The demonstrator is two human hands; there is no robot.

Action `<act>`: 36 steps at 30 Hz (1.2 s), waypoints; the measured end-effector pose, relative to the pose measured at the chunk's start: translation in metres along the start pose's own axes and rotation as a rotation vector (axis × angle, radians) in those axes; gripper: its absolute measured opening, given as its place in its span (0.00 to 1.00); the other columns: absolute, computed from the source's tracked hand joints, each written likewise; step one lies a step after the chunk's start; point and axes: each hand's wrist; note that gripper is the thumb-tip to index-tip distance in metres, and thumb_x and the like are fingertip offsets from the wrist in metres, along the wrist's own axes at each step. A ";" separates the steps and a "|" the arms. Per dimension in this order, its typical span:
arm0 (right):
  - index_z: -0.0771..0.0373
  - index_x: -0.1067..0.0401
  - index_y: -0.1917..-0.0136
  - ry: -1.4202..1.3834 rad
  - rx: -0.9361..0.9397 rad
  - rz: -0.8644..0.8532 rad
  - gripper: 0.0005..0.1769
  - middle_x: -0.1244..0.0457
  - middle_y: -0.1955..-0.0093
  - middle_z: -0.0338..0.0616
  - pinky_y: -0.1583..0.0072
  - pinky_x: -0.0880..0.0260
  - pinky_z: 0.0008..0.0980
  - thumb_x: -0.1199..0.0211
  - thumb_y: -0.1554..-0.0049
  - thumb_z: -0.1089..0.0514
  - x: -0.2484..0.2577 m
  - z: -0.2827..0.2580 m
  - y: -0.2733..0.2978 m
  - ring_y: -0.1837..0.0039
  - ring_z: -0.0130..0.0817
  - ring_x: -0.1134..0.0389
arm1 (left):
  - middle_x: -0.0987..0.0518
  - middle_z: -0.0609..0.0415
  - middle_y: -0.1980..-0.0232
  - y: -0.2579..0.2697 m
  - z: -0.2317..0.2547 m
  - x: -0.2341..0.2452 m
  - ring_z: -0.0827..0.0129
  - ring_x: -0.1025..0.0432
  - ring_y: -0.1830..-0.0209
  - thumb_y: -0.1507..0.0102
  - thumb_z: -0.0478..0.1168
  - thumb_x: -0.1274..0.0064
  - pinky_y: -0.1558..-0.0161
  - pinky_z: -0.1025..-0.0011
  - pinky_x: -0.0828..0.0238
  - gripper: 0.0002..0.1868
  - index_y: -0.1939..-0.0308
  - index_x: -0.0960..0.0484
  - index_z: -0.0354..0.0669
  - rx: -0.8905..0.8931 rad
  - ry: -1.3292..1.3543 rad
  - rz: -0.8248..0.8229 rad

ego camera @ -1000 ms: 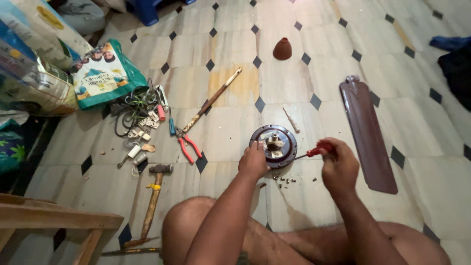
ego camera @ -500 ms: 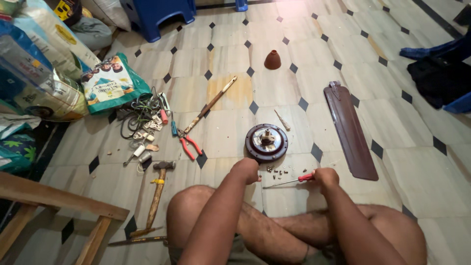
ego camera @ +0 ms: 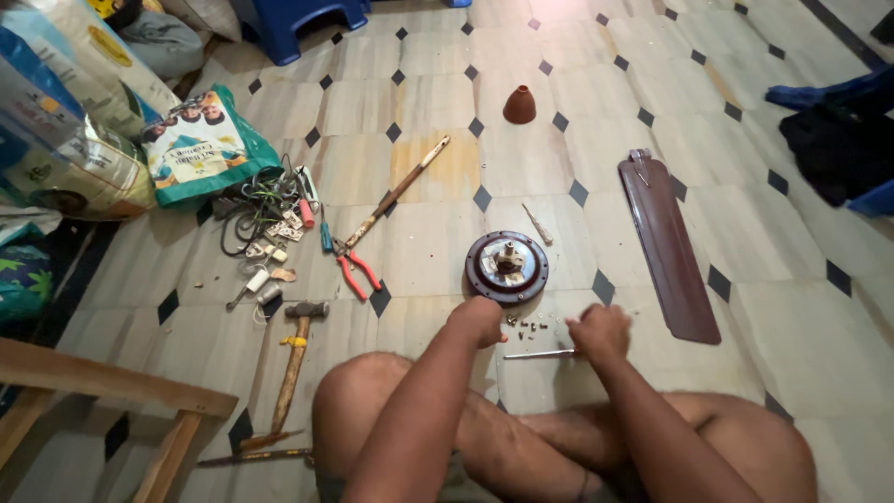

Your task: The person sits on the floor and uses a screwdriver to tighten screws on the central hub of a ceiling fan motor. They repeatedly adjust the motor housing and tighten fasteners while a fan blade lies nearby.

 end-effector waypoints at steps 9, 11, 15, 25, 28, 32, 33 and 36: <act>0.61 0.21 0.64 -0.201 0.674 0.343 0.09 0.33 0.59 0.45 0.47 0.32 0.44 0.26 0.52 0.54 -0.039 -0.055 -0.013 0.50 0.47 0.34 | 0.17 0.45 0.46 -0.030 0.004 0.002 0.52 0.22 0.45 0.40 0.55 0.35 0.45 0.58 0.24 0.24 0.50 0.13 0.43 -0.050 -0.051 -0.083; 0.61 0.22 0.63 -0.179 0.716 0.376 0.09 0.33 0.59 0.45 0.47 0.32 0.44 0.26 0.53 0.55 -0.045 -0.058 -0.016 0.51 0.47 0.34 | 0.17 0.45 0.47 -0.035 -0.001 0.002 0.52 0.22 0.45 0.41 0.55 0.34 0.45 0.58 0.24 0.24 0.49 0.14 0.44 -0.099 -0.062 -0.080; 0.61 0.24 0.61 -0.144 0.746 0.358 0.07 0.34 0.57 0.46 0.46 0.32 0.44 0.28 0.49 0.58 -0.058 -0.057 -0.020 0.49 0.48 0.35 | 0.16 0.46 0.47 -0.043 -0.005 0.003 0.54 0.22 0.47 0.41 0.54 0.34 0.45 0.59 0.24 0.23 0.50 0.14 0.44 -0.113 -0.044 -0.083; 0.64 0.25 0.56 -0.332 0.815 0.247 0.14 0.34 0.55 0.49 0.47 0.32 0.44 0.28 0.56 0.63 -0.046 -0.061 -0.014 0.49 0.50 0.34 | 0.16 0.47 0.53 -0.049 -0.010 0.016 0.55 0.21 0.50 0.41 0.55 0.34 0.48 0.58 0.23 0.20 0.57 0.12 0.44 -0.078 0.010 -0.076; 0.64 0.26 0.58 -0.267 0.854 0.286 0.12 0.34 0.55 0.49 0.46 0.32 0.44 0.28 0.56 0.62 -0.049 -0.058 -0.015 0.48 0.50 0.34 | 0.15 0.48 0.54 -0.049 -0.010 0.014 0.56 0.21 0.51 0.40 0.55 0.36 0.48 0.58 0.22 0.19 0.59 0.11 0.44 -0.099 0.000 -0.093; 0.65 0.25 0.54 -0.206 0.889 0.264 0.15 0.34 0.52 0.49 0.44 0.32 0.43 0.32 0.57 0.66 -0.056 -0.052 -0.022 0.46 0.50 0.35 | 0.14 0.48 0.56 -0.044 -0.009 0.017 0.57 0.20 0.52 0.40 0.55 0.36 0.49 0.59 0.22 0.18 0.61 0.10 0.43 -0.082 0.021 -0.082; 0.65 0.26 0.52 -0.179 0.906 0.268 0.17 0.34 0.51 0.50 0.44 0.32 0.43 0.34 0.57 0.67 -0.057 -0.050 -0.024 0.45 0.50 0.35 | 0.13 0.49 0.58 -0.042 -0.008 0.018 0.59 0.19 0.53 0.40 0.55 0.37 0.49 0.59 0.22 0.18 0.63 0.10 0.43 -0.074 0.025 -0.095; 0.68 0.28 0.47 -0.100 1.000 0.358 0.21 0.35 0.48 0.53 0.41 0.32 0.45 0.37 0.57 0.69 -0.060 -0.048 -0.027 0.43 0.52 0.35 | 0.13 0.50 0.59 -0.038 -0.005 0.022 0.60 0.19 0.54 0.40 0.54 0.37 0.50 0.60 0.22 0.18 0.65 0.10 0.43 -0.067 0.027 -0.112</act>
Point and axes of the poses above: each hand's wrist, its own y-axis away from the middle knuckle, its own x-axis out of the back of the hand, z = x × y
